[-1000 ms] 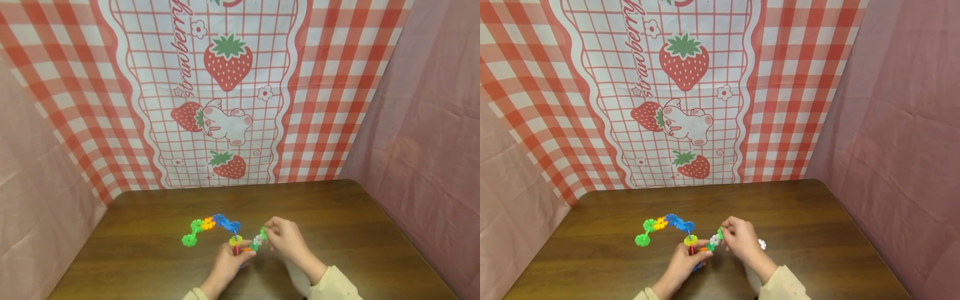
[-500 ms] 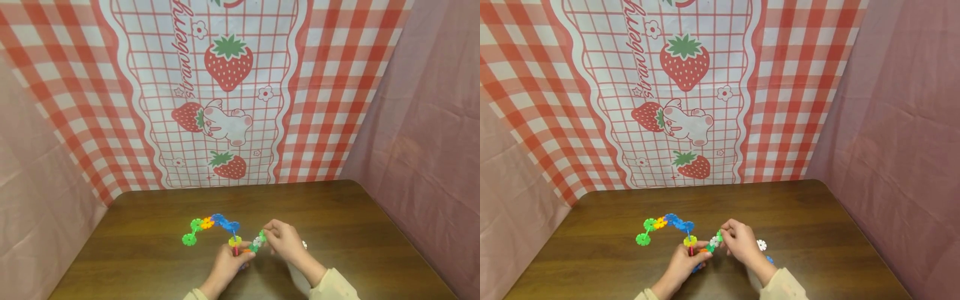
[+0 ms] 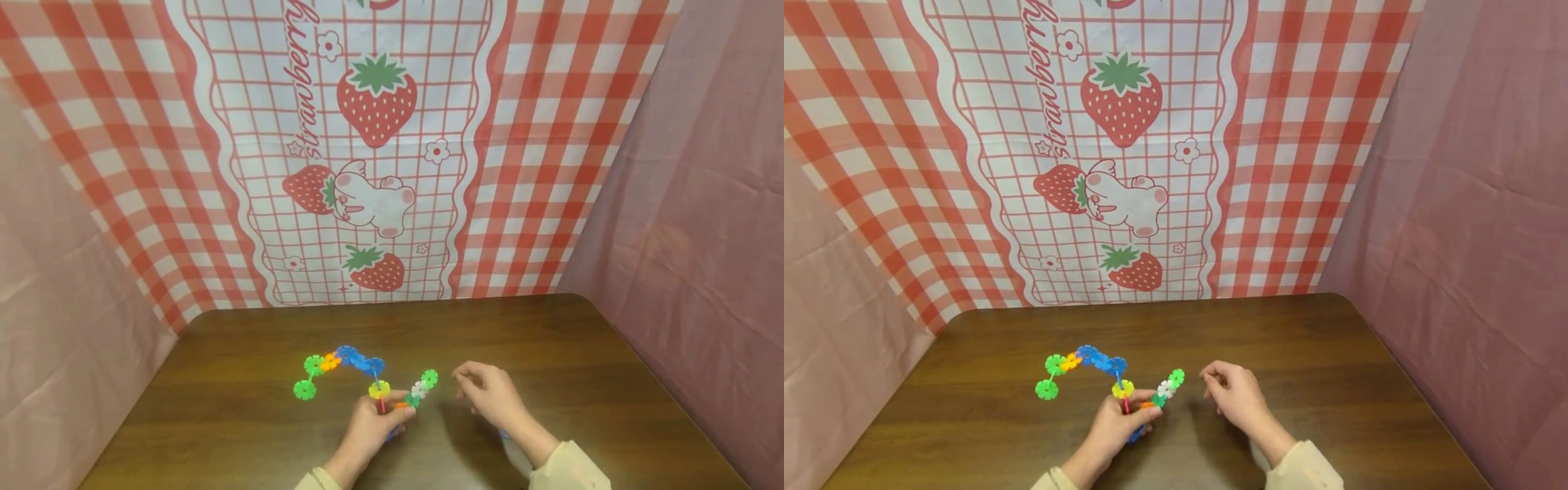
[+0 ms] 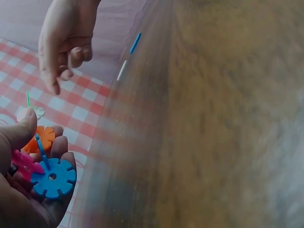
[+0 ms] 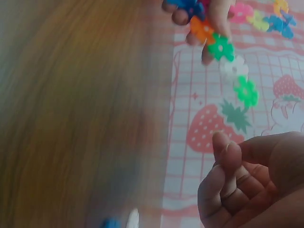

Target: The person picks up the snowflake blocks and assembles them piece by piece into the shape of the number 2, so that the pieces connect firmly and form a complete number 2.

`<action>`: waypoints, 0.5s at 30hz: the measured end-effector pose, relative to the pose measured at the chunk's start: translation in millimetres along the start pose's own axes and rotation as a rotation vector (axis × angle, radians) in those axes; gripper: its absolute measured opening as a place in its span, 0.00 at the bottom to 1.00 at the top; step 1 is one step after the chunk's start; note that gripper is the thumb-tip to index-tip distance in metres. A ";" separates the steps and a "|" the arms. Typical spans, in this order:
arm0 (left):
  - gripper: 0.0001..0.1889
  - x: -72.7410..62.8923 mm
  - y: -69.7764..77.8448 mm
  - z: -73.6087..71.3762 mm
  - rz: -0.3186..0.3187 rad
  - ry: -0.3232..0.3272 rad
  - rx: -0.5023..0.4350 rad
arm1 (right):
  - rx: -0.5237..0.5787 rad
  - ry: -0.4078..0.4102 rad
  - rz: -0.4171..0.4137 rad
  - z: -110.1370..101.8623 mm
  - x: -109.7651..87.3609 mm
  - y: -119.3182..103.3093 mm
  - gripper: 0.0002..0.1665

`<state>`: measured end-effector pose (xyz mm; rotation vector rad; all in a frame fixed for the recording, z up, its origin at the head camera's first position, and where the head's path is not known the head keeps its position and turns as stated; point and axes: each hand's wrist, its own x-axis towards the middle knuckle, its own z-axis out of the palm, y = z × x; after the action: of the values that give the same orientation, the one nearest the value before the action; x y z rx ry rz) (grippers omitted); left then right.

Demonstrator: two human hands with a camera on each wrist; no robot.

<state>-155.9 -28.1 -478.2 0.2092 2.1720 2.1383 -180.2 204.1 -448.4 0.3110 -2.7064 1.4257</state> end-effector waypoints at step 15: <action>0.18 3.4 -3.1 -7.1 0.006 0.001 -0.006 | -0.368 -0.009 -0.016 -31.1 -14.9 34.1 0.07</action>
<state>-160.5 -34.6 -481.1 0.2144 2.1686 2.1483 -173.9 250.7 -460.6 0.3111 -2.8887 0.8942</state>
